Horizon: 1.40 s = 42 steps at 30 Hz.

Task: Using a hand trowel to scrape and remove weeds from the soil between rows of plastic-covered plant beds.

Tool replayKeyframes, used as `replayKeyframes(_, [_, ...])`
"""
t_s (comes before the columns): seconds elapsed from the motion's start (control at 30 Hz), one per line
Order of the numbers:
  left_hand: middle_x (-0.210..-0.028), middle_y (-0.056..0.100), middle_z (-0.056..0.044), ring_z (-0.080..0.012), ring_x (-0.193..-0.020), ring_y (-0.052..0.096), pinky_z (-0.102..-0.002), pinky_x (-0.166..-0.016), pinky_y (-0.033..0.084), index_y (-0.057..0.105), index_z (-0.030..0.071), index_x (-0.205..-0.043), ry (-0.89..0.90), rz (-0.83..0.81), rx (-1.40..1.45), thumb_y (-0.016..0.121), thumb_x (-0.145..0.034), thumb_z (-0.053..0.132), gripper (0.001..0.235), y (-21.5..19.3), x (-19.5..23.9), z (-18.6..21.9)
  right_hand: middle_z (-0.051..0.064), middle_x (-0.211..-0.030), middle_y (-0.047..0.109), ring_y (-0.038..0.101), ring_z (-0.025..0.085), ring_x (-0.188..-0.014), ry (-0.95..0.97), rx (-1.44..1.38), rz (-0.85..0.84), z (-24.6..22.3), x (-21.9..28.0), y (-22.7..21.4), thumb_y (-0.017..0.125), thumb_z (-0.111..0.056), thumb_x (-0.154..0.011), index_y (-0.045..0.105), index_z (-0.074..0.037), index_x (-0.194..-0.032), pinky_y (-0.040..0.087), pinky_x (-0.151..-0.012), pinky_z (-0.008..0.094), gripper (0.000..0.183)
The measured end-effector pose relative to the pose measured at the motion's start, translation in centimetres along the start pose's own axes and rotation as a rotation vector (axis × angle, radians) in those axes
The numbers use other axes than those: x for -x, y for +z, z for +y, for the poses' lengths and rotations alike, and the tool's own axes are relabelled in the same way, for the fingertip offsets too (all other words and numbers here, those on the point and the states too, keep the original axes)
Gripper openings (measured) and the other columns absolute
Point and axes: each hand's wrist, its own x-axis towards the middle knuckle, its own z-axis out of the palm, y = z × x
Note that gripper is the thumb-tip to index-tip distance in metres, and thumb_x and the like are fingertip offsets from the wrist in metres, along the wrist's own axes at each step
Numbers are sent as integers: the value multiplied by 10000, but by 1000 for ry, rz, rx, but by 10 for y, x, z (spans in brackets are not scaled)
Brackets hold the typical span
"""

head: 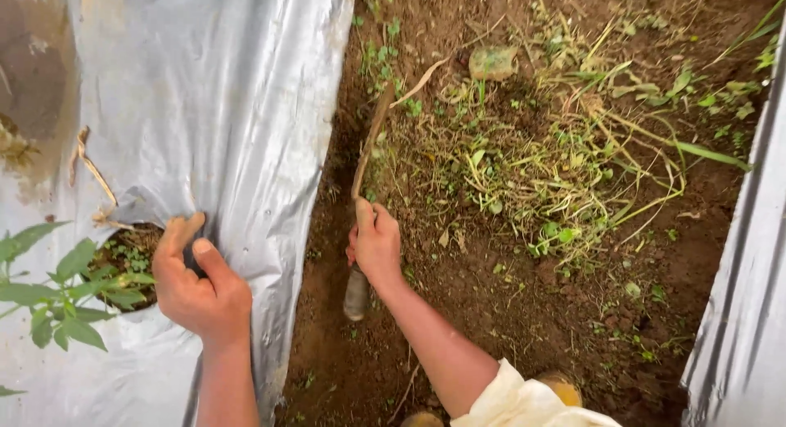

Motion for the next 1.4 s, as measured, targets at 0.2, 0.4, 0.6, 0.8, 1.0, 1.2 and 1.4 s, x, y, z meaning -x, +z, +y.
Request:
replayKeyframes(0.2, [-1140, 762, -112, -359, -1165, 709, -430, -1052, 525, 663, -57, -1274, -2, -6, -5, 543, -1139, 67, 219, 1, 6, -2, 114, -453, 548, 512, 167, -364, -95, 122, 11, 36, -17, -16, 479, -274, -1076, 647, 62, -924, 439, -381, 314, 405])
replayKeyframes(0.4, [-1143, 760, -163, -390, -1168, 708, -461, -1030, 551, 636, -110, -1263, 0, -30, -38, 492, -1166, 102, 274, -3, 0, 12, 39, -517, 498, 452, 127, -386, 125, -79, -10, -13, 0, -14, 454, -309, -1059, 443, 89, -1098, 409, -357, 303, 399])
replayKeyframes(0.6, [-1150, 750, -229, -428, -1171, 707, -489, -1005, 577, 621, -164, -1232, 29, -12, -37, 444, -1205, 136, 349, -2, -4, 20, 14, -520, 463, 413, 135, -395, 261, 4, -35, -19, -5, -10, 475, -341, -1053, 559, -80, -856, 390, -373, 305, 338])
replayKeyframes(0.8, [-1144, 750, -227, -424, -1167, 713, -483, -990, 582, 612, -159, -1256, 28, -25, -49, 437, -1215, 157, 364, 0, -5, 20, -19, -538, 473, 408, 92, -404, 133, -34, -64, -15, 6, -5, 467, -348, -1038, 657, -42, -1056, 365, -349, 279, 360])
replayKeyframes(1.0, [-1149, 752, -222, -412, -1147, 719, -470, -968, 582, 611, -164, -1268, 26, -10, -50, 439, -1215, 153, 364, -2, -6, 21, 5, -557, 497, 441, 122, -406, 258, -11, -62, -29, 7, 0, 458, -357, -1046, 604, -58, -1075, 400, -361, 297, 334])
replayKeyframes(1.2, [-1147, 749, -228, -417, -1138, 716, -477, -965, 582, 630, -165, -1255, 21, -20, -55, 439, -1213, 150, 371, -4, -1, 20, 6, -502, 491, 456, 122, -376, 21, -48, -81, 8, 10, -7, 453, -324, -1054, 521, -106, -777, 395, -353, 289, 359])
replayKeyframes(1.4, [-1166, 745, -241, -433, -1168, 706, -489, -1008, 572, 650, -165, -1216, 6, -49, -58, 436, -1209, 137, 370, -8, 4, 21, 30, -510, 478, 434, 144, -368, 81, -205, -93, -5, 31, -9, 448, -266, -1056, 495, -82, -770, 391, -362, 297, 343])
